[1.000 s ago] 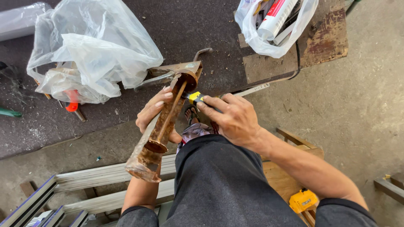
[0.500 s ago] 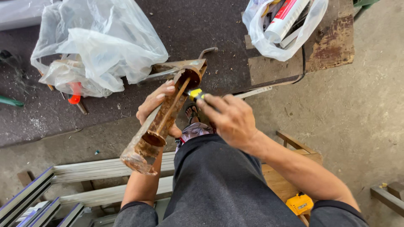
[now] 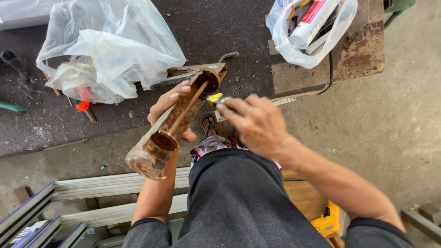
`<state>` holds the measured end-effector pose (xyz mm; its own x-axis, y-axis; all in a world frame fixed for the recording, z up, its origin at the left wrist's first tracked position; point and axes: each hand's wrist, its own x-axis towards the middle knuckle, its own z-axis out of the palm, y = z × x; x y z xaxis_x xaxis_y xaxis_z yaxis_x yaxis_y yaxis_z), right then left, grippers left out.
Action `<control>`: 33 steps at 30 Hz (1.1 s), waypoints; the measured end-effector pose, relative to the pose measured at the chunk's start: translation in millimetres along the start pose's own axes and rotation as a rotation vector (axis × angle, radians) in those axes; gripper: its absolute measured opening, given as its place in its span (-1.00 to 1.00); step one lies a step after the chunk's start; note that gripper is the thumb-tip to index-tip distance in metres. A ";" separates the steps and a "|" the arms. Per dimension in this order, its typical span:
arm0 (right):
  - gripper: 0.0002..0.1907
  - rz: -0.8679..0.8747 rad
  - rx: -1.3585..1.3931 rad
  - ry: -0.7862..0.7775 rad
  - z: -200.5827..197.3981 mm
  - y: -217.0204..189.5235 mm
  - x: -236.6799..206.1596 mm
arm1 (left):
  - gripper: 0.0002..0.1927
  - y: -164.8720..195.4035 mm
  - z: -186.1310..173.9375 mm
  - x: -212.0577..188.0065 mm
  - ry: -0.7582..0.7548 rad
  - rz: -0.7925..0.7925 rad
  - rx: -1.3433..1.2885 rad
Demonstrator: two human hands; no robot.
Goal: The person uses a utility knife to scrape rust and debris from a metal caulking gun. They rotate the tool to access different surfaces and continue scraping throughout the clip.
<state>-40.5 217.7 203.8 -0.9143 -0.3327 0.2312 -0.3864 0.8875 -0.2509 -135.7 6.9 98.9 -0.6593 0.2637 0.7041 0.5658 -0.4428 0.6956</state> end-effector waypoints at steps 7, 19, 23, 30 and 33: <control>-0.45 0.120 0.139 0.073 1.7 -2.8 -4.1 | -0.14 3.2 -1.8 12.3 0.003 -0.064 -0.041; -0.44 0.230 0.032 0.116 31.3 -20.6 7.6 | -0.19 -4.5 15.2 29.5 0.106 -0.100 -0.259; -0.45 0.158 0.089 0.043 11.2 2.5 9.5 | -0.19 3.6 15.0 34.0 0.073 -0.099 -0.161; -0.47 0.139 0.009 0.063 0.4 -13.7 19.2 | -0.19 10.3 18.7 32.2 0.102 -0.098 -0.059; -0.41 0.150 0.087 0.095 0.1 -20.9 13.9 | -0.19 10.2 16.4 30.7 0.123 -0.131 -0.049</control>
<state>-45.2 194.5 212.2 -0.9484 -0.1637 0.2717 -0.2596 0.8927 -0.3683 -142.1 24.6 129.9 -0.7830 0.2167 0.5831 0.4483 -0.4532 0.7704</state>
